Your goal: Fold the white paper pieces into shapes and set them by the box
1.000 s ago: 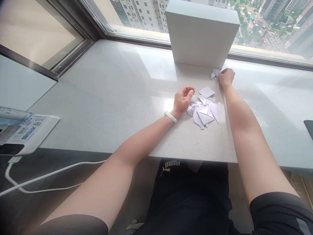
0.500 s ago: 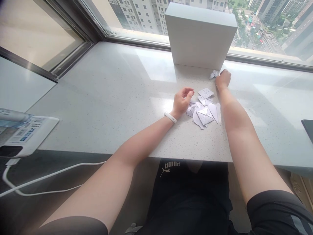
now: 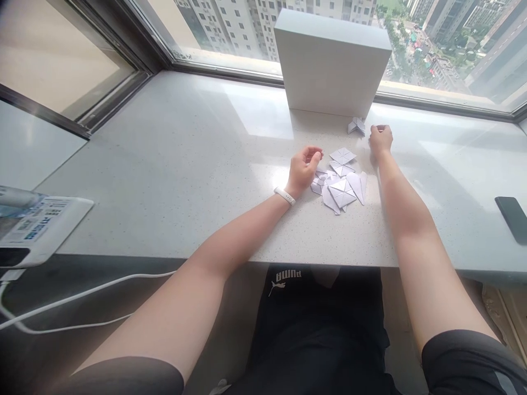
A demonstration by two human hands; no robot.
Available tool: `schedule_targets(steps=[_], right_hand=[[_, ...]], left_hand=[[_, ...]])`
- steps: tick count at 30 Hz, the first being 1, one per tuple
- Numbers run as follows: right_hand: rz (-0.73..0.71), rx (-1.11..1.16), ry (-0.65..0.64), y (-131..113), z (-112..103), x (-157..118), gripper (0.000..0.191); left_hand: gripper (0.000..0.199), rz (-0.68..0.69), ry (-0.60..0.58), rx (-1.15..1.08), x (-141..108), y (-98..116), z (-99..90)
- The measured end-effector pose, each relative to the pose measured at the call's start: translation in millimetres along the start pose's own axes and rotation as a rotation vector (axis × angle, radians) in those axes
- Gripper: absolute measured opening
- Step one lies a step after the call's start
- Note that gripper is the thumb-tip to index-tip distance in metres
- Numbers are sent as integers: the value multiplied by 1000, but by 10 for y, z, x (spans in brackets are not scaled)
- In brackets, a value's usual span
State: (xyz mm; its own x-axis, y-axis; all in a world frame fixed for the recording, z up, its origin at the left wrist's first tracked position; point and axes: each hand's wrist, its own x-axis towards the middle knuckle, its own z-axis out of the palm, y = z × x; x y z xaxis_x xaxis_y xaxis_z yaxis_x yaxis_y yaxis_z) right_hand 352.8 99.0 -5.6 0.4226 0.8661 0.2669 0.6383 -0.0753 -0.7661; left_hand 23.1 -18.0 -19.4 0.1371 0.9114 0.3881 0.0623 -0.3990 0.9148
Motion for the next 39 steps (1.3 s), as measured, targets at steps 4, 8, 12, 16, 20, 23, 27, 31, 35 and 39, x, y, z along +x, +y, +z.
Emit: schedule_targets(steps=[4,8,12,16,20,23,27,31,35,39], right_hand=[[180,228,50,-31,-286,-625,7],[64,70,-151,-124,-607,-1177,11],[3,-215,-323,-296,-888,-1476,27],[8,-269,-566,-479,-1079,-1614,48],[19,-267,-672,-578,-1157,-1638,50],[85,-268,-673,-593,-1193,-1627,51],[120,-176,-688,-549,-1288,-1594,50],[126,173,-671,-495,-1301,-1556,76],[10,462,-483,-601,-945,-1612,84],[-68,547,-403,-816,-443,-1754,80]], left_hand=[[14,3,-3,9,14,-23,1],[13,34,-6,29,28,-58,-3],[14,78,-41,46,34,-77,-3],[16,86,-63,66,30,-56,-4],[13,82,-78,72,20,-26,-8],[14,82,-87,77,13,-25,-9],[16,83,-84,74,9,-41,-9],[31,90,-107,59,4,-10,-14],[63,146,-239,19,-17,82,-29],[62,141,-330,21,-46,135,-31]])
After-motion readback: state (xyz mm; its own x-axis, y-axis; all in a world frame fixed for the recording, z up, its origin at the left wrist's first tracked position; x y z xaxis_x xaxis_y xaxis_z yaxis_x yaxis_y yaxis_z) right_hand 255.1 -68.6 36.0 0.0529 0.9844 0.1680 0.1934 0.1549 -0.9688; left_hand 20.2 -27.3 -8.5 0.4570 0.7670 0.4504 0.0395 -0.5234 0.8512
